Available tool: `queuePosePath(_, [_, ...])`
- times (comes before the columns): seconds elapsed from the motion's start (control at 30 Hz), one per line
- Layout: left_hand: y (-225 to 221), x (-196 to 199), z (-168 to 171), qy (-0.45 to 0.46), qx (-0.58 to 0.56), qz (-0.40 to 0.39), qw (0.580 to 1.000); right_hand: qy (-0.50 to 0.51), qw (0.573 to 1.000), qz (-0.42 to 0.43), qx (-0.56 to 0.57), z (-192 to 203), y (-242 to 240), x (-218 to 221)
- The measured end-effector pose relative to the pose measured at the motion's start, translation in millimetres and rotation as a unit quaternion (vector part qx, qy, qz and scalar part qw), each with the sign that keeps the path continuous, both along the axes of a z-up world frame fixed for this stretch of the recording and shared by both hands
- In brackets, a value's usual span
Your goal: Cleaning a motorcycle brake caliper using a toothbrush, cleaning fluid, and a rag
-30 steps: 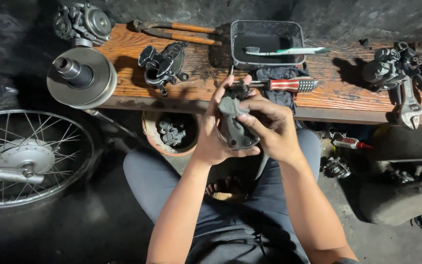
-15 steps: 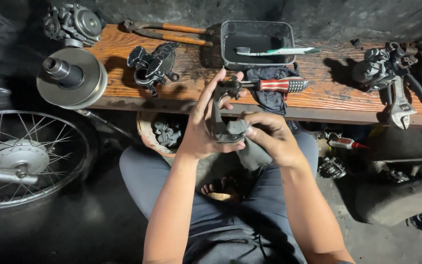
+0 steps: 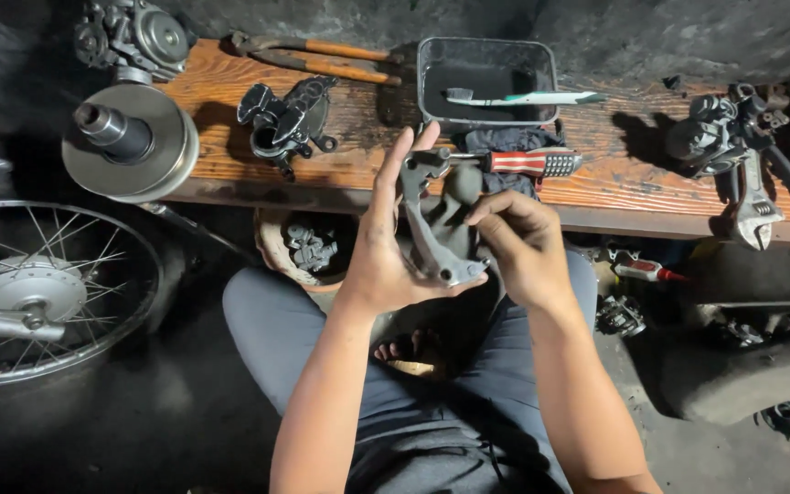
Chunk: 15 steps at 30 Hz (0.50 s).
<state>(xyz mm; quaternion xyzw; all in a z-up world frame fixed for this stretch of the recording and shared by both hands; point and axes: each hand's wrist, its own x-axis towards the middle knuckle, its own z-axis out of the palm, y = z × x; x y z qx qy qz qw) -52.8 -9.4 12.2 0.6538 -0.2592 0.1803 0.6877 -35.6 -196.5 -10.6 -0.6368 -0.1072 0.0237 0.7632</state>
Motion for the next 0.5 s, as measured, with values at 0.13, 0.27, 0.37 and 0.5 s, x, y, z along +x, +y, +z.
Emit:
queuePosePath(0.13, [2.8, 1.6, -2.7, -0.013, 0.08, 0.059, 0.995, 0.057, 0.993, 0.059, 0.08, 18.8, 6.9, -0.6])
queuePosePath(0.27, [5.4, 2.6, -8.2, -0.021, 0.299, 0.139, 0.944, 0.062, 0.988, 0.139, -0.002, 30.7, 15.5, -6.8])
queuePosePath(0.37, [6.4, 0.1, -7.2, 0.01, 0.389, 0.164, 0.906, 0.038, 0.994, 0.091, -0.043, 23.9, 29.7, -9.7])
queuePosePath(0.5, [20.5, -4.3, -5.0, 0.052, 0.245, 0.054, 0.967, 0.101, 0.993, -0.005, 0.062, 13.3, 37.6, -6.2])
